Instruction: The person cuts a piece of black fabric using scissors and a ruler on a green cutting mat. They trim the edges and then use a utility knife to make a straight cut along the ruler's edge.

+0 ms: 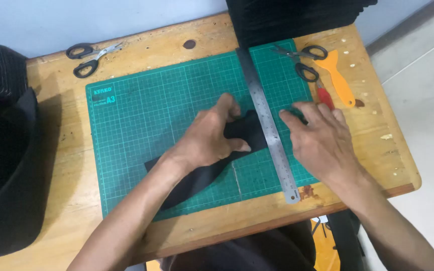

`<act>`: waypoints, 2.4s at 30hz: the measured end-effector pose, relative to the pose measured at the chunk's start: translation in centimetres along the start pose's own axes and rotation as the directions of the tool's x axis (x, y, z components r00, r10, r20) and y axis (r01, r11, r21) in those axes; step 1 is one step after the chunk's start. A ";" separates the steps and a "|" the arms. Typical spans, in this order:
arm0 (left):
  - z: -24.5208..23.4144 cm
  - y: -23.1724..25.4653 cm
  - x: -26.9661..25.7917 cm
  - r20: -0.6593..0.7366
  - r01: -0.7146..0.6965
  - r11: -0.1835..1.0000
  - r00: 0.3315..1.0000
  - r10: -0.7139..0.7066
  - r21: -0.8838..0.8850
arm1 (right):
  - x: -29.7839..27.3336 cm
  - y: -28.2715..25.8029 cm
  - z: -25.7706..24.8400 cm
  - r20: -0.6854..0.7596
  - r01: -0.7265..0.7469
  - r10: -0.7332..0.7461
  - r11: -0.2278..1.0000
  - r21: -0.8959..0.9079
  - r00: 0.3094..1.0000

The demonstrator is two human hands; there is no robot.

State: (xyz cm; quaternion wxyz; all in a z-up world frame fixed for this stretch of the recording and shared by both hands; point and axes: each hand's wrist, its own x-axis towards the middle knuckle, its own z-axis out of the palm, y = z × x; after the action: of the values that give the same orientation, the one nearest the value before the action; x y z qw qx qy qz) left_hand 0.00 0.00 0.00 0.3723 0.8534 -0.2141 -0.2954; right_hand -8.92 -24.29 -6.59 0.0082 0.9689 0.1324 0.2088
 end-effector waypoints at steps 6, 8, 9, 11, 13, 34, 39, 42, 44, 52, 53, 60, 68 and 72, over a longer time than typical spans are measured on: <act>-2.5 -1.1 -0.6 0.080 -0.005 0.989 0.997 0.017 -0.149 | 3.4 -2.2 -1.4 0.010 -0.043 0.042 0.947 0.319 0.999; -3.2 -2.3 -0.7 0.069 -0.010 0.985 0.997 0.022 -0.174 | 5.5 -3.8 -3.3 0.080 -0.121 0.092 0.824 0.554 0.993; -3.6 -2.8 -0.7 0.072 -0.019 0.981 0.997 0.033 -0.194 | 6.4 -4.5 -4.3 0.169 -0.216 0.135 0.638 0.739 0.976; -4.1 -3.2 -1.2 0.075 -0.025 0.979 0.996 0.041 -0.204 | 7.0 -5.1 -3.8 0.253 -0.288 0.139 0.501 0.816 0.957; -4.5 -3.8 -1.7 0.079 -0.030 0.977 0.996 0.048 -0.212 | 7.9 -5.6 -3.3 0.336 -0.360 0.129 0.351 0.865 0.933; -4.7 -7.9 -1.0 0.065 -0.281 0.804 0.928 0.366 -0.524 | 8.8 -9.0 -0.3 0.486 -0.447 0.188 -0.216 0.868 0.853; -5.4 -8.9 -1.0 -0.019 -0.336 0.813 0.928 0.372 -0.476 | 9.4 -6.6 -2.6 0.412 -0.430 0.421 -0.056 0.901 0.808; -6.6 -8.6 -1.9 0.028 -0.255 0.885 0.957 0.288 -0.389 | 10.1 -2.9 -4.6 0.432 -0.504 0.545 -0.021 0.863 0.718; -6.7 -8.2 -2.0 0.005 -0.229 0.903 0.969 0.248 -0.365 | 9.9 -0.3 -3.3 0.344 -0.467 0.567 0.082 0.880 0.748; -6.5 -8.6 -1.1 -0.162 -0.224 0.939 0.969 0.186 -0.261 | 6.7 7.9 -2.2 0.070 -0.509 0.579 0.645 0.570 0.812; -6.7 -8.2 -1.3 -0.125 -0.185 0.947 0.980 0.157 -0.263 | 6.0 9.3 -1.9 0.031 -0.507 0.554 0.737 0.447 0.832; -6.4 -8.4 -1.3 -0.116 -0.176 0.922 0.983 0.144 -0.345 | -0.9 21.5 2.6 0.111 -0.724 0.716 0.681 0.105 0.689; -6.0 -8.8 -0.6 -0.163 -0.156 0.903 0.982 0.097 -0.401 | -6.9 27.9 5.3 0.295 -0.653 0.725 0.689 -0.314 0.623; -5.8 -9.1 -0.4 -0.157 -0.141 0.889 0.984 0.079 -0.437 | 2.5 16.3 -1.5 0.167 -0.677 0.656 0.707 0.204 0.736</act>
State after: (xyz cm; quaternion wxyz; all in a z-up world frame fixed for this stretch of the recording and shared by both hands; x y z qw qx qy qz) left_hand 4.88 8.87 -3.61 0.5877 0.7497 -0.1634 -0.2568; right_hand -3.23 -39.47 -3.02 -0.1851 0.9517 -0.2017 0.1391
